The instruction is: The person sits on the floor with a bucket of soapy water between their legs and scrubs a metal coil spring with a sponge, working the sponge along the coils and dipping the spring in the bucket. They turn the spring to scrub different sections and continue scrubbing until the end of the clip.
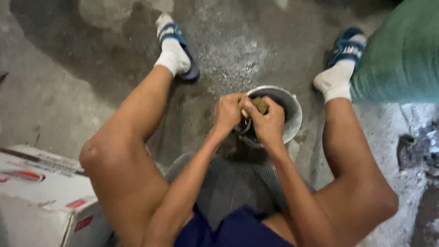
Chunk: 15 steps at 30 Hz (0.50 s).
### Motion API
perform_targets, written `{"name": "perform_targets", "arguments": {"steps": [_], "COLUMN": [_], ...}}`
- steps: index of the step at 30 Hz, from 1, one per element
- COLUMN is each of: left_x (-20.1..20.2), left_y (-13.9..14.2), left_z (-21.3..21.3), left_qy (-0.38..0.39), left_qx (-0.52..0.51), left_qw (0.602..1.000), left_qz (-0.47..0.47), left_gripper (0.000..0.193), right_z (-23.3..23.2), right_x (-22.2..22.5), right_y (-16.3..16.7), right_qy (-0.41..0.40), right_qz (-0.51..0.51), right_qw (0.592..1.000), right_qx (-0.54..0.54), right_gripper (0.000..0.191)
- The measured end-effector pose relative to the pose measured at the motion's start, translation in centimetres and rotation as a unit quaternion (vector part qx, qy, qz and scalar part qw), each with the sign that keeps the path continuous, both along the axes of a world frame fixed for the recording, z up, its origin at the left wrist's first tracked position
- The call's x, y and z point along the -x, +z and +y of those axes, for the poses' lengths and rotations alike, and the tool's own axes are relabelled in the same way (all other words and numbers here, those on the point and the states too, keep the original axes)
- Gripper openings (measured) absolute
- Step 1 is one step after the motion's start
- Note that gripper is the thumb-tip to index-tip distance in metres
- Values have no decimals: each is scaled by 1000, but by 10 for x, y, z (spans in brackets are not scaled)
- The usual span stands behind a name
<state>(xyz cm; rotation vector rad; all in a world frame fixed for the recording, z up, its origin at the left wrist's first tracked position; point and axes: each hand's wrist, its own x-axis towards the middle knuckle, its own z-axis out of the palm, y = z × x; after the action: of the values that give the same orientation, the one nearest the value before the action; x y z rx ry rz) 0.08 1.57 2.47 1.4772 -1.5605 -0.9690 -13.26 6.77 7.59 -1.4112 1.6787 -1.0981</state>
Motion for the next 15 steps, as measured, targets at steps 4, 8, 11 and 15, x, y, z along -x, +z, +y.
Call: {"name": "perform_targets", "arguments": {"steps": [4,8,11,15], "left_x": [2,3,1,1], "left_y": [-5,-7,-6,-4], "left_z": [-2,-1,0,0], "left_qy": [13,13,14,18], "left_qx": [-1,-7,-17,30], "left_qw": [1000,1000,1000,999], "left_qz": [13,-12,15,-8], "left_gripper": [37,38,37,40], "right_z": [5,0,1,7], "right_x": [-4,-2,-1,0], "right_y": [3,9,13,15], "right_qy": [-18,-19,-9,-33], "right_qz": [-27,-42,-29,-98], "right_qw": [999,998,998,990], "right_qx": [-1,-46,-51,-97], "right_gripper": [25,28,28,23]}}
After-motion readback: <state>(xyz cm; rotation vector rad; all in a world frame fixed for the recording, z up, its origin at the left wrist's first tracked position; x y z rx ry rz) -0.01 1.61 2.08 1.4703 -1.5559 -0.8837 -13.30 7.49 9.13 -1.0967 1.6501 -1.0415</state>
